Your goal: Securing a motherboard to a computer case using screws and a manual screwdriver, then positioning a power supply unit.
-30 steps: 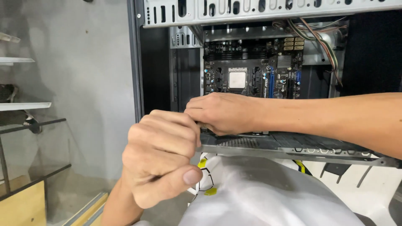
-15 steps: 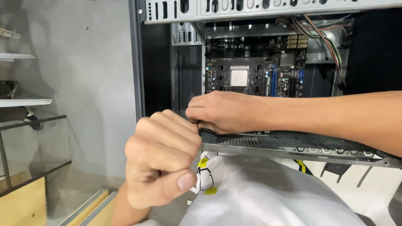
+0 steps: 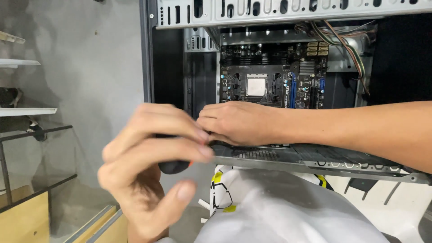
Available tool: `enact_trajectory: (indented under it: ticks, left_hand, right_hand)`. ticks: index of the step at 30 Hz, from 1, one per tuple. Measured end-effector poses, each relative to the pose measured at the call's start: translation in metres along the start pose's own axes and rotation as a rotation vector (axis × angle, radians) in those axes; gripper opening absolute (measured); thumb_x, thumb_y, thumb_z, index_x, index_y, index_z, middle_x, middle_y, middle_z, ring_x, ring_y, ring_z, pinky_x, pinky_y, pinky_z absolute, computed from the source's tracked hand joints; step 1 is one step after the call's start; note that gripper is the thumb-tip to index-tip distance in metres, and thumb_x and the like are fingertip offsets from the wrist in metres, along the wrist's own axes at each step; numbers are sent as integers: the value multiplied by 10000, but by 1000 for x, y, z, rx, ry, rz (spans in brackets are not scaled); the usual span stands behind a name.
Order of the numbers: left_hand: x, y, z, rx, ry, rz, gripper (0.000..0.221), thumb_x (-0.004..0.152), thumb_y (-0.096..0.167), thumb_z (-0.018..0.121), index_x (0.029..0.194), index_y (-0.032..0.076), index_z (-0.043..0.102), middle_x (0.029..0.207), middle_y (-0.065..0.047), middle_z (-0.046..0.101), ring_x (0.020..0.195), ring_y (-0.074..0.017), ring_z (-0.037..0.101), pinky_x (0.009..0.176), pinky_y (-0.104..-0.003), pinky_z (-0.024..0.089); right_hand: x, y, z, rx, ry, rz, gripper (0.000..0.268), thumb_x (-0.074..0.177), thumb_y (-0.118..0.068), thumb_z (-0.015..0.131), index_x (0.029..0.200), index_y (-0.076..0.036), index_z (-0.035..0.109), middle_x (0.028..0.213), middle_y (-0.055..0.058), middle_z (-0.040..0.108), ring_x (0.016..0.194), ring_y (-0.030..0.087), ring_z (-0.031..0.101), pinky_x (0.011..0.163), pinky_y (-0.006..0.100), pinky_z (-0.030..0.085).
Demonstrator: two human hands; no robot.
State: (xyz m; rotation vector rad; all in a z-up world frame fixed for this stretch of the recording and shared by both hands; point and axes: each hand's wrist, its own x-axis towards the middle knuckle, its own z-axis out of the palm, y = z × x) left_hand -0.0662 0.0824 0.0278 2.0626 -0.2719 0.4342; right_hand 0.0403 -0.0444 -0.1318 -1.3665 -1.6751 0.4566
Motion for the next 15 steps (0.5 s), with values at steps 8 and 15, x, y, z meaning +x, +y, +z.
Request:
enact_trajectory:
  ticks: [8,15]
  left_hand:
    - [-27,-25,-6,244,223,77,202,750,140,798,834,-3,683,845,-173,636,748,-282,676,740,-350,574]
    - [-33,-21,-16,33,51,124,97,805,-53,668,815,32,713,826,-121,722,790,-296,800,750,-343,685]
  right_hand:
    - [-6,6,3,-48,-34,174,207,1010,-149,634,957,-29,473,913,140,545,784,343,551,674,466,461]
    - [-7,2,8,-29,24,121,223,1057,-173,563,924,-16,478,844,129,511,736,330,520,658,458,449]
